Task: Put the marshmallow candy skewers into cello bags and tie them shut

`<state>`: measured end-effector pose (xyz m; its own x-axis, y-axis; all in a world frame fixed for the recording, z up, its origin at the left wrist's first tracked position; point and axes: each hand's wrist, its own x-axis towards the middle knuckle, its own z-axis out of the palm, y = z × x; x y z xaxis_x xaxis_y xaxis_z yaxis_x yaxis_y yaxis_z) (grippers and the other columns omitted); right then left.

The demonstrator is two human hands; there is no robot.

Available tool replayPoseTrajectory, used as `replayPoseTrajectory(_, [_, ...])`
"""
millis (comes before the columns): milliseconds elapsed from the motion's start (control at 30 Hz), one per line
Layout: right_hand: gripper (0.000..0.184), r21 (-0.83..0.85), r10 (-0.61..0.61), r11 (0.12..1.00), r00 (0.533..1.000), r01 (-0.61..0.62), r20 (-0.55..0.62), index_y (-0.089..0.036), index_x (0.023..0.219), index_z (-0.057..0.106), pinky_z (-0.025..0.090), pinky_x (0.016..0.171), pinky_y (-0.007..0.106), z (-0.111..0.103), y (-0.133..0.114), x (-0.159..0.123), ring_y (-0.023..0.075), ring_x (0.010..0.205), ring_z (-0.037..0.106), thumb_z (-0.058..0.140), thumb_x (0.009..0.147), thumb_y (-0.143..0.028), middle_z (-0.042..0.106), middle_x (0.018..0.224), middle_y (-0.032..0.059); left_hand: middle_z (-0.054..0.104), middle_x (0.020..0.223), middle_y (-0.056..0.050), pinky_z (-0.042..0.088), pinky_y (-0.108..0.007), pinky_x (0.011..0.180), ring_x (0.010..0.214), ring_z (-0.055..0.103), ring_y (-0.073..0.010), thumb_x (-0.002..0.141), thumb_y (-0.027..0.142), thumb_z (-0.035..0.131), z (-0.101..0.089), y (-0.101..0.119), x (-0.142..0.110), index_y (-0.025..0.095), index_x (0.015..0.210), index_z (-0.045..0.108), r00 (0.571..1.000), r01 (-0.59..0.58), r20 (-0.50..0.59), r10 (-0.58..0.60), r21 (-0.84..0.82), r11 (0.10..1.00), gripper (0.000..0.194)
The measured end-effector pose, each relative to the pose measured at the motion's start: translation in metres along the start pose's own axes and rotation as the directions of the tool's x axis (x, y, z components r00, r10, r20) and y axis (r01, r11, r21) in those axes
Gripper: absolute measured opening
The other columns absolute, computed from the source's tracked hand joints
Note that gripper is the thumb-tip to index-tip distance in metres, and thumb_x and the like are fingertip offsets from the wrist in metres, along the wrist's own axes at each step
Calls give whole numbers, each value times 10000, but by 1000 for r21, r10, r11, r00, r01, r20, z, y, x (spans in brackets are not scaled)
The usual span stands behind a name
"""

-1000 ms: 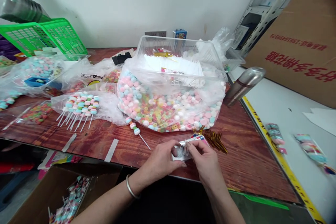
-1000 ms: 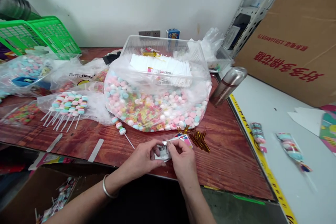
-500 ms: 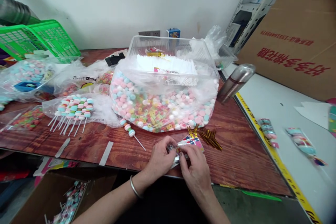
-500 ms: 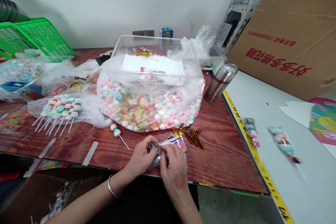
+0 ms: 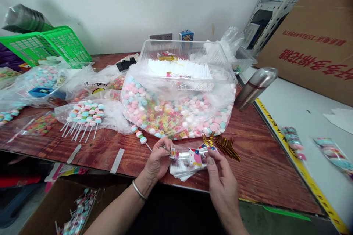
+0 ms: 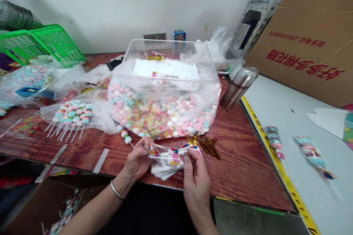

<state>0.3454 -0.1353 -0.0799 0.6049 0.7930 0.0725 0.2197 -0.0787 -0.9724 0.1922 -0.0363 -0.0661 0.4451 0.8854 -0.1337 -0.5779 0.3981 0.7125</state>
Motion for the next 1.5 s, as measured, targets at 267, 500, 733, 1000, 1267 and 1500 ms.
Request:
replayPoseTrajectory(267, [321, 506, 285, 745, 893, -435, 348, -194, 870, 613, 486, 592, 266, 17, -37, 1, 144, 624, 578, 772, 703, -417, 648, 719, -2, 530, 733, 9, 379, -237, 615, 638, 479, -108, 640, 323, 786, 12, 10, -11, 182, 907, 639, 997, -44, 64, 35, 155, 987, 336])
replayPoseTrajectory(500, [273, 287, 118, 946, 986, -147, 117, -203, 865, 638, 494, 593, 265, 18, -37, 3, 162, 639, 589, 726, 746, -433, 662, 718, 3, 639, 786, -45, 472, -286, 721, 730, 593, -162, 595, 472, 842, 34, 1, -26, 142, 967, 661, 990, 121, 53, -133, 183, 976, 529])
replayPoseTrajectory(733, [343, -17, -108, 994, 982, 112, 153, -190, 656, 617, 401, 501, 226, 6, -47, -1, 132, 526, 496, 582, 858, -464, 570, 567, -11, 516, 579, 45, 327, -183, 481, 480, 412, -45, 665, 376, 821, 34, -10, -22, 145, 675, 557, 977, 69, -210, -34, 165, 984, 351])
replayPoseTrajectory(1000, [378, -101, -193, 971, 959, 217, 206, -196, 657, 604, 403, 506, 228, 0, -49, -2, 137, 540, 509, 512, 910, -461, 563, 584, -6, 501, 615, 63, 338, -162, 503, 519, 424, -39, 670, 275, 835, 29, -11, -20, 166, 735, 499, 976, 115, -162, -143, -167, 979, 359])
replayPoseTrajectory(1267, [226, -215, -554, 812, 833, 543, 11, -206, 1105, 585, 464, 911, 403, -1, -55, -15, 232, 1025, 570, 577, 908, -316, 578, 1098, 95, 493, 601, 76, 351, -175, 490, 509, 446, -52, 579, 240, 887, 18, -12, -11, 180, 774, 507, 928, 42, -337, -159, -328, 944, 431])
replayPoseTrajectory(1500, [134, -230, -566, 779, 812, 584, 144, -186, 1017, 622, 472, 909, 331, 15, -52, -13, 194, 1072, 560, 522, 940, -231, 575, 1139, 94, 526, 622, 49, 381, -191, 539, 548, 470, -62, 668, 282, 832, 27, -7, -19, 162, 718, 528, 970, 36, -230, -77, -176, 984, 331])
